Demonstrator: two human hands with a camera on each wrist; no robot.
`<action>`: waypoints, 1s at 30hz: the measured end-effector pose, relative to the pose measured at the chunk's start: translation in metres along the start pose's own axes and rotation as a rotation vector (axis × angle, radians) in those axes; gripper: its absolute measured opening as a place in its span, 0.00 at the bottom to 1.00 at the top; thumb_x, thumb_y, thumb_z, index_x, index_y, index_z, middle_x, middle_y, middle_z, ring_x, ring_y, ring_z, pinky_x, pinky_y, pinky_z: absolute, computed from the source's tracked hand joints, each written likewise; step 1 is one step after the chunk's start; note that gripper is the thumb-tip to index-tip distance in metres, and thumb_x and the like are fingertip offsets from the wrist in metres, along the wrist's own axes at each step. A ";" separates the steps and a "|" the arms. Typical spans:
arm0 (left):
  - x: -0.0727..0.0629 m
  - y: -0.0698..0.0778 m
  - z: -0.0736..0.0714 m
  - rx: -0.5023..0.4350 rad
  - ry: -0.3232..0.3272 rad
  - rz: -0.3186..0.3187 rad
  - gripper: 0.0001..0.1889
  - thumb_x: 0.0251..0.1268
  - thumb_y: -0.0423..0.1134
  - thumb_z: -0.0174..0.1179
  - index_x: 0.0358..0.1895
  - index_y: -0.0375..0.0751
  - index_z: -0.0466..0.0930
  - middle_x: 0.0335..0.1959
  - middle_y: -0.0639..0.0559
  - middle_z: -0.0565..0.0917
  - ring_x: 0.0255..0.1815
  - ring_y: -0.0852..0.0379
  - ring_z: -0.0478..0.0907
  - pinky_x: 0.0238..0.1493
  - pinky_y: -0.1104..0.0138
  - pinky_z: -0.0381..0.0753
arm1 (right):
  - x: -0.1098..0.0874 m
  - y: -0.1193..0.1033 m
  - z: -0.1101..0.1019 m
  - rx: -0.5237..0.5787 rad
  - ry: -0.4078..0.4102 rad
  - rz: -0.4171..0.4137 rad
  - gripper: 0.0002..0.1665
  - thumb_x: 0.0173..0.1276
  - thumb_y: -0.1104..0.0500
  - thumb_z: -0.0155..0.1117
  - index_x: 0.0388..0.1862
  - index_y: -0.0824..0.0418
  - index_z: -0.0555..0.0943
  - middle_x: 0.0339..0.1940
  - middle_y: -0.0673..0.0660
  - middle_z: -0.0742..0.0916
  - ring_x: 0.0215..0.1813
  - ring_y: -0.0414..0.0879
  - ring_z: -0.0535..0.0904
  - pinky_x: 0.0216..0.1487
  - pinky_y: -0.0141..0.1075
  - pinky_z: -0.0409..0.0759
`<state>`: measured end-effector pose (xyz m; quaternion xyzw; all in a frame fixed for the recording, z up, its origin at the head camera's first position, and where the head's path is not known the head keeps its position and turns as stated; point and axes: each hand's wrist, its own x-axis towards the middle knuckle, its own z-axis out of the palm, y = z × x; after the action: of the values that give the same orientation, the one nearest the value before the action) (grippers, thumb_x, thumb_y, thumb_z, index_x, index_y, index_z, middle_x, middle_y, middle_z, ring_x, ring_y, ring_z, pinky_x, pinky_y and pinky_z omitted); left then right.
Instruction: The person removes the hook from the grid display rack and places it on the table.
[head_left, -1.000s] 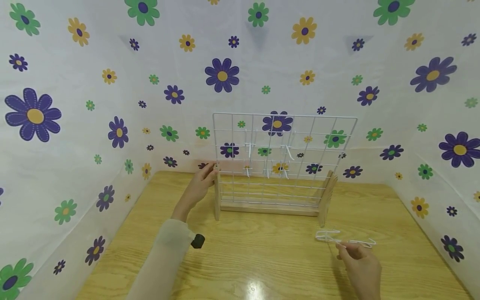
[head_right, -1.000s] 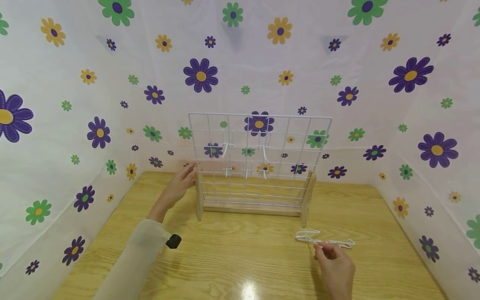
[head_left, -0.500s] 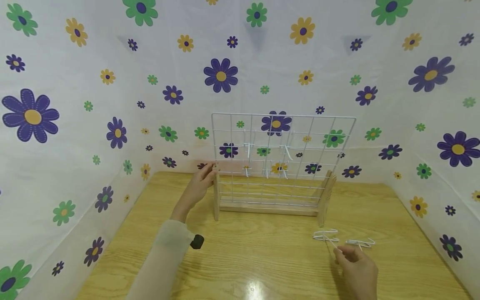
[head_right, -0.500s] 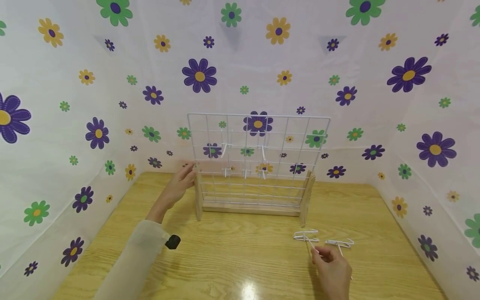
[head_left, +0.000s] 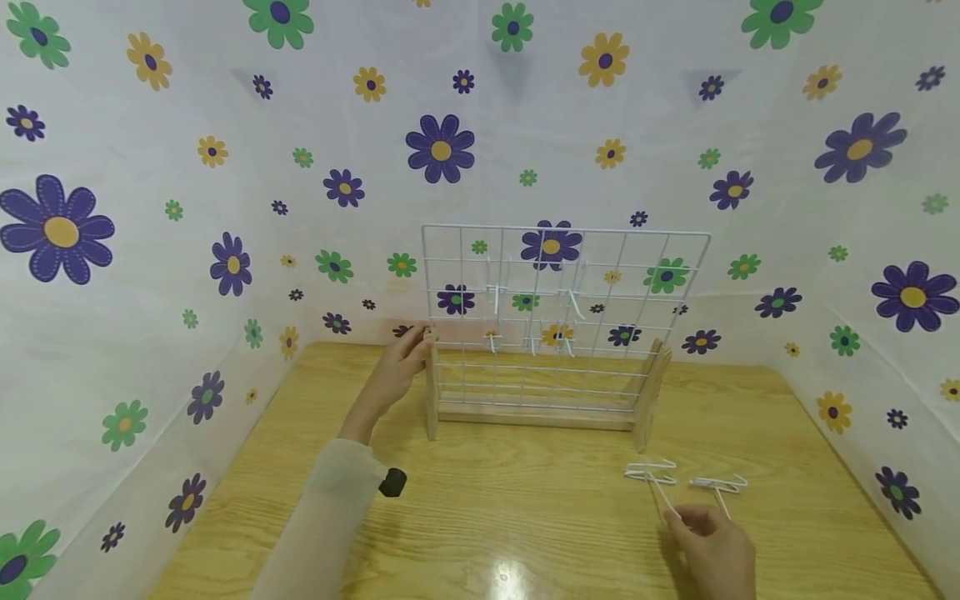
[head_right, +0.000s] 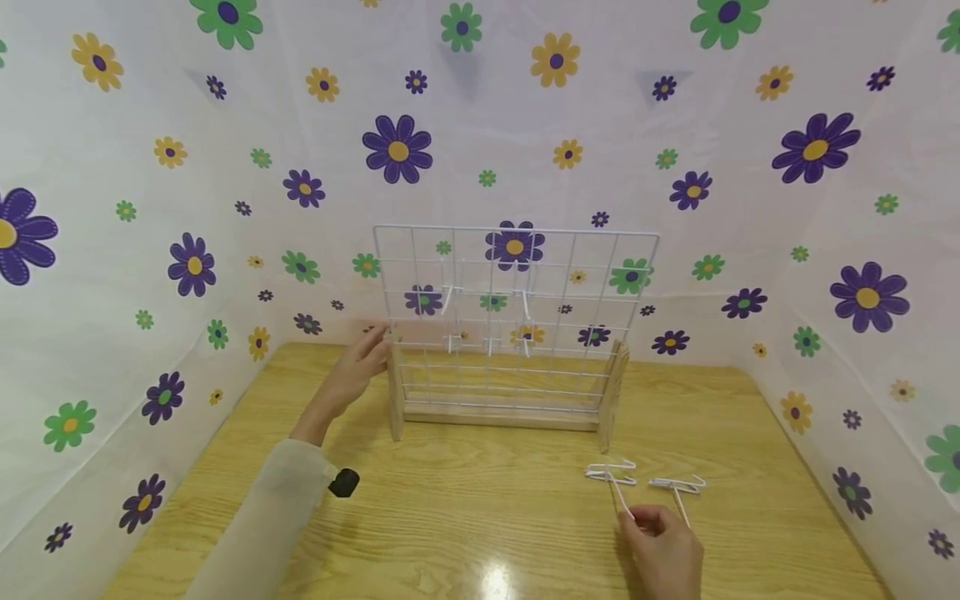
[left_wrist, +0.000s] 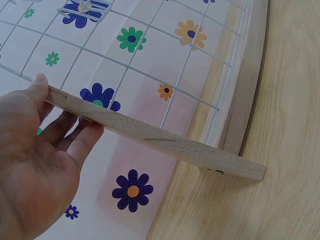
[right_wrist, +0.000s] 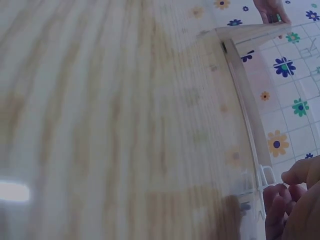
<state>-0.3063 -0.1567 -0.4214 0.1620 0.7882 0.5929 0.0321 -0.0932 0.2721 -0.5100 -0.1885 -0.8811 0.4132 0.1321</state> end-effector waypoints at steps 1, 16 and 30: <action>0.000 0.000 0.000 -0.004 -0.003 -0.001 0.29 0.88 0.43 0.41 0.83 0.37 0.52 0.80 0.35 0.59 0.78 0.36 0.60 0.74 0.49 0.70 | 0.000 0.001 0.000 -0.001 -0.012 -0.001 0.14 0.66 0.60 0.75 0.41 0.71 0.85 0.32 0.59 0.91 0.28 0.35 0.80 0.31 0.24 0.78; 0.004 -0.014 -0.002 0.016 0.018 0.028 0.31 0.86 0.51 0.44 0.83 0.44 0.55 0.80 0.40 0.62 0.78 0.38 0.63 0.73 0.52 0.72 | -0.001 0.010 -0.003 -0.106 -0.188 0.035 0.16 0.70 0.54 0.70 0.38 0.68 0.85 0.27 0.51 0.87 0.31 0.44 0.81 0.31 0.33 0.80; 0.004 -0.013 -0.001 0.028 0.018 0.029 0.31 0.87 0.50 0.43 0.83 0.42 0.53 0.80 0.39 0.62 0.78 0.38 0.63 0.73 0.53 0.72 | -0.002 0.014 -0.006 -0.210 -0.250 0.012 0.19 0.69 0.51 0.68 0.37 0.69 0.85 0.27 0.51 0.86 0.30 0.46 0.82 0.31 0.42 0.87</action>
<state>-0.3130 -0.1596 -0.4326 0.1683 0.7943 0.5836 0.0142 -0.0859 0.2834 -0.5172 -0.1533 -0.9278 0.3400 -0.0016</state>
